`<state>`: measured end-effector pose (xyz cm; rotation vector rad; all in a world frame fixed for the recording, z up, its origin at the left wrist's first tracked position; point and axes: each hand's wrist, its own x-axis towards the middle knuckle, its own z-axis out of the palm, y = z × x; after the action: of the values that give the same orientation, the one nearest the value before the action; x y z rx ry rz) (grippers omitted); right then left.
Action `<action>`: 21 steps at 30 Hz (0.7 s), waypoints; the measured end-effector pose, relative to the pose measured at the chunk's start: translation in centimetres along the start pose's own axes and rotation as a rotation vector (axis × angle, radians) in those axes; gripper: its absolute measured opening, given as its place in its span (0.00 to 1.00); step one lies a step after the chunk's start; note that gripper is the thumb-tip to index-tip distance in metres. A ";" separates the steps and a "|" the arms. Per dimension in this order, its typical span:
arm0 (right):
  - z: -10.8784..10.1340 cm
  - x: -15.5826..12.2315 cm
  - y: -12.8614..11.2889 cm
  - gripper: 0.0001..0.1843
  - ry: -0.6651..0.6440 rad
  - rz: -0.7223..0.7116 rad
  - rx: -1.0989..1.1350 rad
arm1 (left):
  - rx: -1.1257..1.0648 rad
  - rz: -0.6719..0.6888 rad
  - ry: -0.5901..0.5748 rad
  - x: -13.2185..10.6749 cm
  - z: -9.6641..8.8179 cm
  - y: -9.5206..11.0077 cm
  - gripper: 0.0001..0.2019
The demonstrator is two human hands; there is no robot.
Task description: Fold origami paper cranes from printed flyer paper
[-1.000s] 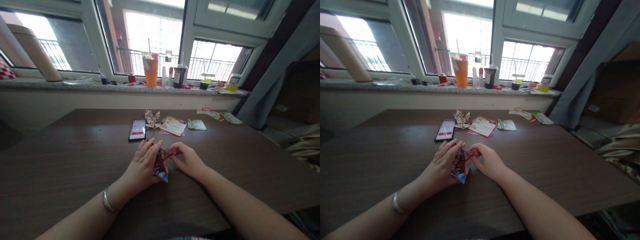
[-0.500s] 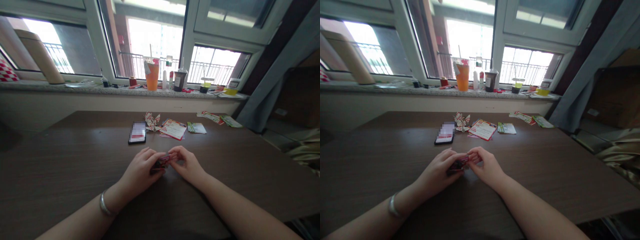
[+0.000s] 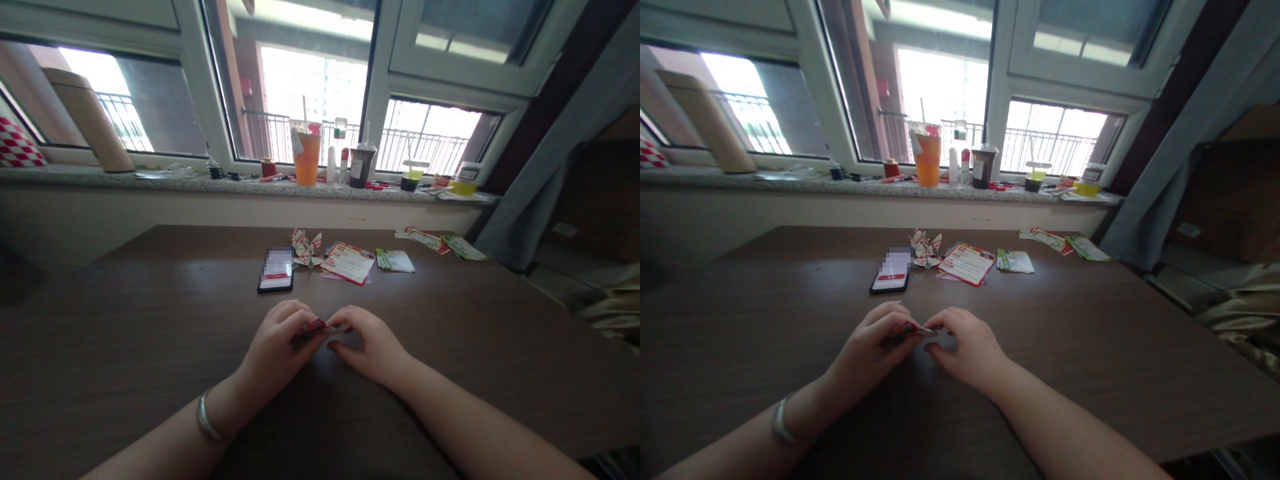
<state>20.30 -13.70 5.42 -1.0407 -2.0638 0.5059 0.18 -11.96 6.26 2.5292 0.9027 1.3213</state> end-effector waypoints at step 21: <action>-0.7 0.2 0.0 0.05 0.282 -0.210 -0.213 | 0.020 0.103 0.093 -0.3 -0.4 0.2 0.08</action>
<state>20.75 -13.56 6.00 -0.9403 -1.9708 0.0297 -0.16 -12.38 6.39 2.5806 0.8153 1.4776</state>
